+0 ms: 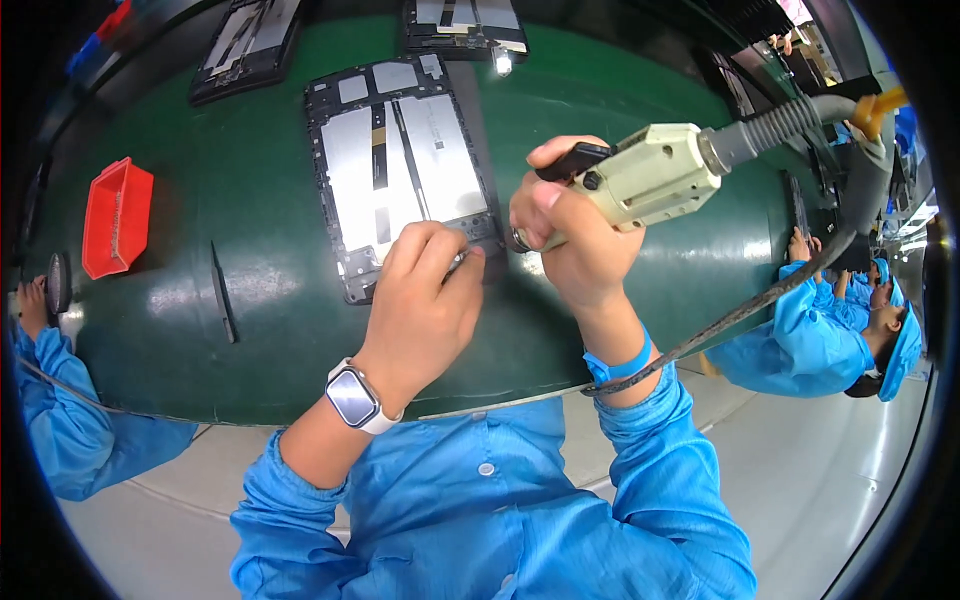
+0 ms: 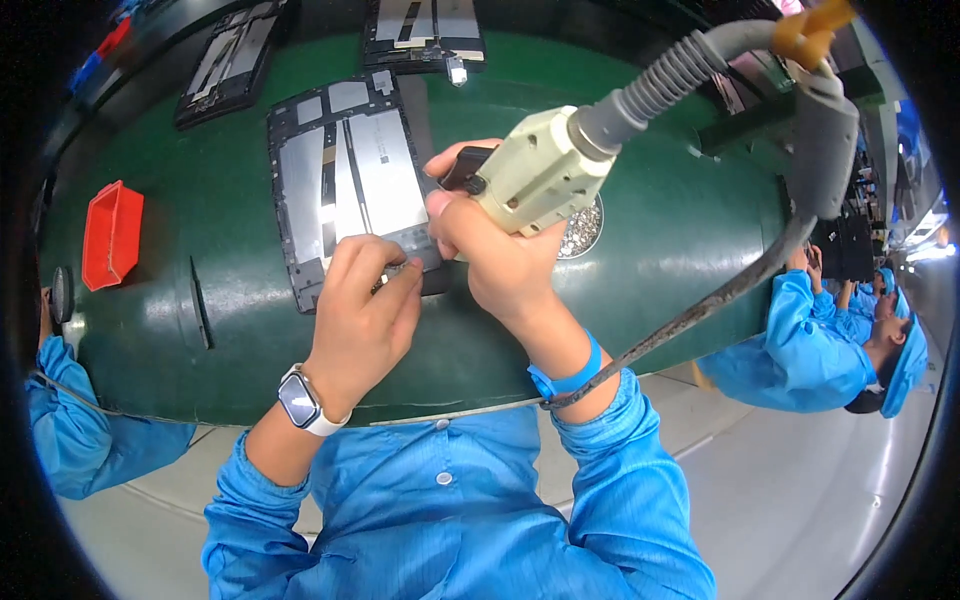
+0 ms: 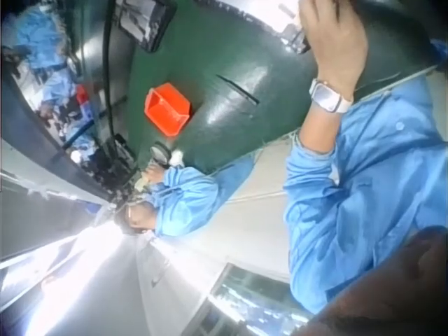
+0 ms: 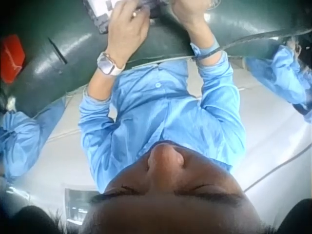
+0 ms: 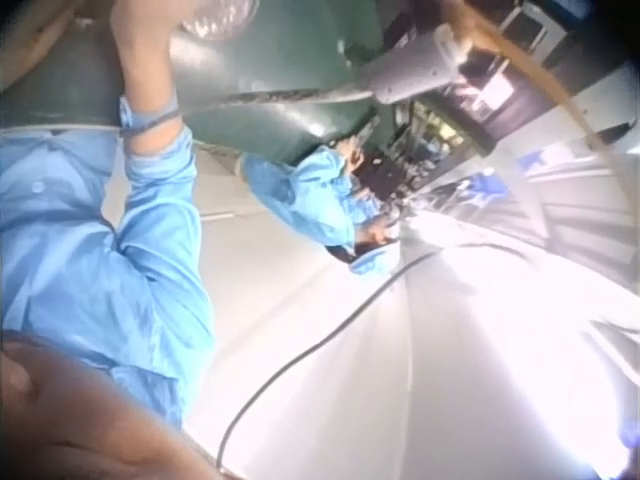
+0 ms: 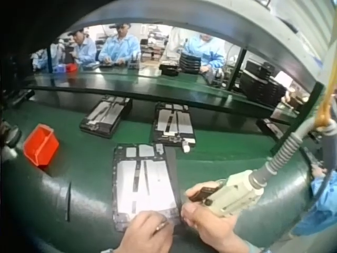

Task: The person assembles internal components into a tablet device frame by securing them with screws using an electric screwdriver.

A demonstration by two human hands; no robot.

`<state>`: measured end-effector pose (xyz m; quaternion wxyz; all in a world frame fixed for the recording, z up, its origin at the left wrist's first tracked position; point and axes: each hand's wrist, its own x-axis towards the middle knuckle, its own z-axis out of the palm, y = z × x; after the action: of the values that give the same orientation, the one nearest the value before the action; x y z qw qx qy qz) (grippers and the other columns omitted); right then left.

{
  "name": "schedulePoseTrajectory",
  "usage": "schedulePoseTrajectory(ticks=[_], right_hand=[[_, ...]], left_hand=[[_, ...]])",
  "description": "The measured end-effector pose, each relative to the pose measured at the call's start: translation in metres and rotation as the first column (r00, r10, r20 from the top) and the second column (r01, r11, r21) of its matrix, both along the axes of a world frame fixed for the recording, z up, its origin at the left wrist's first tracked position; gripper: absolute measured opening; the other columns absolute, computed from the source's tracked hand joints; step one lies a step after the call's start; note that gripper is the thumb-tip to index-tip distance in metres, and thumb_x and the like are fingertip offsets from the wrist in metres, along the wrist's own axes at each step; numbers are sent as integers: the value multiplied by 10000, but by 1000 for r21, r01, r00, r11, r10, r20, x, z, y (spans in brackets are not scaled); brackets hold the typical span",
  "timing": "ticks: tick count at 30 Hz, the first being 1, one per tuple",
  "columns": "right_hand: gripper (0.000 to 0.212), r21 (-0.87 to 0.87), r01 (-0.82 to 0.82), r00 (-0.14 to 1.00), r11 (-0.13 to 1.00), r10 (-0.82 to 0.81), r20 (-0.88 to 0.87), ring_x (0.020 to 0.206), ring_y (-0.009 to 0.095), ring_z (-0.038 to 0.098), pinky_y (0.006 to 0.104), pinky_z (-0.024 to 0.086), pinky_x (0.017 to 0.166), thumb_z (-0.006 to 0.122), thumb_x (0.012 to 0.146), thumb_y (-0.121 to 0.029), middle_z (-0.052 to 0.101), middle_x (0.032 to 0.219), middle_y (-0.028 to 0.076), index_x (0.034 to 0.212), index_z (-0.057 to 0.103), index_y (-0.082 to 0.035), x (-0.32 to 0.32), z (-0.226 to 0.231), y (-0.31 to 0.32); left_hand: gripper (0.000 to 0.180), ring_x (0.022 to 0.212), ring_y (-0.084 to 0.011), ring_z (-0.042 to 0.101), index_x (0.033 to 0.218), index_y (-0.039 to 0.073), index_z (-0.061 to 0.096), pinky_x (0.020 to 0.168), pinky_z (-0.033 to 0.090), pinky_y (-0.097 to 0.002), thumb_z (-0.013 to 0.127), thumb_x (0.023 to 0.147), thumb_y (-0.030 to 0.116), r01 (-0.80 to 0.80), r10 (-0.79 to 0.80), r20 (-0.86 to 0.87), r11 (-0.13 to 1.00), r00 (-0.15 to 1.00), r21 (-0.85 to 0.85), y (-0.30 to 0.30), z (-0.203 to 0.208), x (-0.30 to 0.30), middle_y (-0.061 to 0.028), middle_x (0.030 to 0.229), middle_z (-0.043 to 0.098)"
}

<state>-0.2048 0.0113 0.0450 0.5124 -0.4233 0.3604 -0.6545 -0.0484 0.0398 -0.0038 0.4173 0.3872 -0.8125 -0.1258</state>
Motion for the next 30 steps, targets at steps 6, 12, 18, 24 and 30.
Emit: schedulePoseTrajectory(ticks=[6,12,18,24,30], right_hand=[[196,-33,-36,995,999,33,-96,553,81,532,227,418,489,659,797,16,603,748,54,987,611,22,-5,1,-2],[250,-118,8,974,993,-34,-224,572,99,532,234,428,506,632,785,32,601,733,64,1030,585,16,1,0,2],[256,-64,41,991,997,-48,-122,560,97,543,242,449,503,645,809,20,616,723,68,1061,598,22,3,-10,10],[225,-114,238,970,964,-243,-27,527,103,540,245,425,468,636,788,39,591,737,46,1010,600,43,-45,23,2],[217,-121,406,908,906,-415,-59,514,114,536,256,424,475,606,755,62,578,678,47,972,601,63,-97,8,-22]], left_hand=[[217,897,-302,562,918,-35,681,737,491,-384,719,706,-59,4,-3,-32,1000,999,18,-3,4,-4,-115,946,573],[213,920,-313,557,928,-54,676,763,493,-395,683,716,-26,9,-10,27,1000,1000,12,-3,14,-3,-130,950,561],[210,892,-333,562,914,-42,688,766,480,-423,686,704,-51,-3,2,15,999,1000,50,7,19,1,-140,924,580],[185,884,-322,569,900,-44,689,753,486,-406,694,715,-53,-2,3,23,1000,1000,-12,8,20,3,-138,914,589],[204,895,-321,573,910,-47,684,756,496,-407,691,706,-49,13,-13,30,1000,999,-12,1,21,-3,-139,924,580]])
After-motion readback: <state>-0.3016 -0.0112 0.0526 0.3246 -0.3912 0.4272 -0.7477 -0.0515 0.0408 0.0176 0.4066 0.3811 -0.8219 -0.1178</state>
